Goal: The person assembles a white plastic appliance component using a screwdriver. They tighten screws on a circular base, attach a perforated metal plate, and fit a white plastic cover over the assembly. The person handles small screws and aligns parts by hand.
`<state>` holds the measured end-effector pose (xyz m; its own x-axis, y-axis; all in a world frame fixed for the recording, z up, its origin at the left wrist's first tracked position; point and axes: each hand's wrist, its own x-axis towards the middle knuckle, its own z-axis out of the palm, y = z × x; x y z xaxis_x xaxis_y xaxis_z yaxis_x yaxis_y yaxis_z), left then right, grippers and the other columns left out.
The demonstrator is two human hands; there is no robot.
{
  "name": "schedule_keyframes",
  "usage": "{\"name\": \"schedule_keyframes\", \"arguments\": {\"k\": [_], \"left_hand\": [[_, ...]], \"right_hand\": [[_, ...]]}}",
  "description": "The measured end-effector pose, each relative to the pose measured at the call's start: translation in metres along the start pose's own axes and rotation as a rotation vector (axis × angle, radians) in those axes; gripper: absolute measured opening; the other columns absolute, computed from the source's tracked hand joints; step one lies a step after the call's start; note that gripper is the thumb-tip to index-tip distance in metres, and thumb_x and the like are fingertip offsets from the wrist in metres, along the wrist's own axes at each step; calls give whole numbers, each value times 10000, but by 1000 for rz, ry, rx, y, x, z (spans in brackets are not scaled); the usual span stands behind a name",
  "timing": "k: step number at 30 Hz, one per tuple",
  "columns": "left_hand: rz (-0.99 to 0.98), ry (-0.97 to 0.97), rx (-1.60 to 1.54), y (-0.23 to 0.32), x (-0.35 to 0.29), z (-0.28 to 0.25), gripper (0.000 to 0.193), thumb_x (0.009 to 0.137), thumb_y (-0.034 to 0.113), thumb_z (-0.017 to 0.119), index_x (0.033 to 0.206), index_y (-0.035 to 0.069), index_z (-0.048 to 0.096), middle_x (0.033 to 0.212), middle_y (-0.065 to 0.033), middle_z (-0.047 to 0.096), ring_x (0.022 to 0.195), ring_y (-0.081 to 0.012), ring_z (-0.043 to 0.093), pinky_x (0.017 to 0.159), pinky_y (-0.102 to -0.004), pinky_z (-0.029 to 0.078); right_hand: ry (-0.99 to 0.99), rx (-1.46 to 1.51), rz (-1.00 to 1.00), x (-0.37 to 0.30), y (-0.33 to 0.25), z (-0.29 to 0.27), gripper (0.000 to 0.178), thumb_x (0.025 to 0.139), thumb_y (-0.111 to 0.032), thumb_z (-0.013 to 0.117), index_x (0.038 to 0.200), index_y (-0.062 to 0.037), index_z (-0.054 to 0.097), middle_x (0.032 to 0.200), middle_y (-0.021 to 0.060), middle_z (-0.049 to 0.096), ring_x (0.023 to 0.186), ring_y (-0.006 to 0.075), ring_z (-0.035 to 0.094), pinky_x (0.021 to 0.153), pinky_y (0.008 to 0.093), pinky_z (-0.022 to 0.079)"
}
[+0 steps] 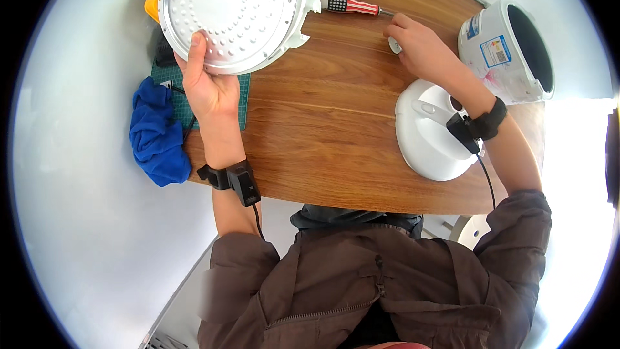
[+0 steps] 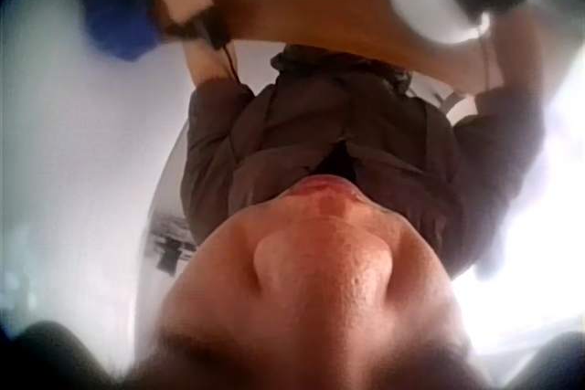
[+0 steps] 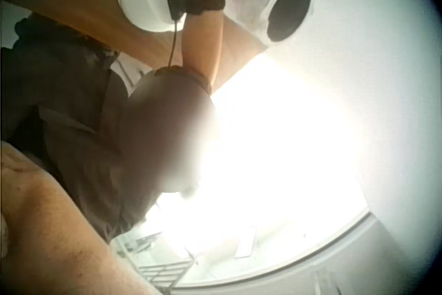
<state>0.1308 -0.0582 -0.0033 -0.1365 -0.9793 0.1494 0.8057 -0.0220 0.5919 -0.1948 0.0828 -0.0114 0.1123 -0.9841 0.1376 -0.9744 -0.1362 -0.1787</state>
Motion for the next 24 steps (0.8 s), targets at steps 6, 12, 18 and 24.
{"name": "schedule_keyframes", "arguments": {"k": [6, 12, 18, 24], "left_hand": [[-37, 7, 31, -7, -3, 1, 514, 943, -10, 640, 1417, 97, 471, 1348, -87, 586, 1248, -221, 567, 1105, -438, 471], [-64, -8, 58, -12, -6, 3, 512, 941, -7, 648, 1410, 100, 474, 1345, -89, 587, 1248, -221, 567, 1102, -440, 475], [-70, -21, 67, -15, -5, 0, 517, 935, -7, 657, 1406, 99, 473, 1342, -92, 587, 1245, -221, 567, 1104, -444, 474], [-65, 20, 77, -13, -5, 1, 516, 946, -8, 638, 1419, 100, 463, 1356, -97, 577, 1254, -223, 560, 1108, -447, 470]], "right_hand": [[-16, -135, 3, -1, 3, 3, 254, 733, 127, 605, 976, 58, 569, 1058, 185, 524, 1016, 381, 568, 856, 438, 503], [21, -178, -26, -3, 7, 2, 196, 757, 112, 646, 944, 67, 604, 1092, 185, 541, 1047, 368, 586, 890, 424, 526], [96, -210, -58, -4, 11, 2, 234, 756, 123, 635, 979, 52, 624, 1121, 173, 552, 1053, 368, 588, 901, 423, 528], [185, 145, 102, 7, -5, -16, 313, 754, -26, 740, 1053, -20, 648, 1117, 168, 595, 1083, 368, 592, 892, 437, 521]]}}
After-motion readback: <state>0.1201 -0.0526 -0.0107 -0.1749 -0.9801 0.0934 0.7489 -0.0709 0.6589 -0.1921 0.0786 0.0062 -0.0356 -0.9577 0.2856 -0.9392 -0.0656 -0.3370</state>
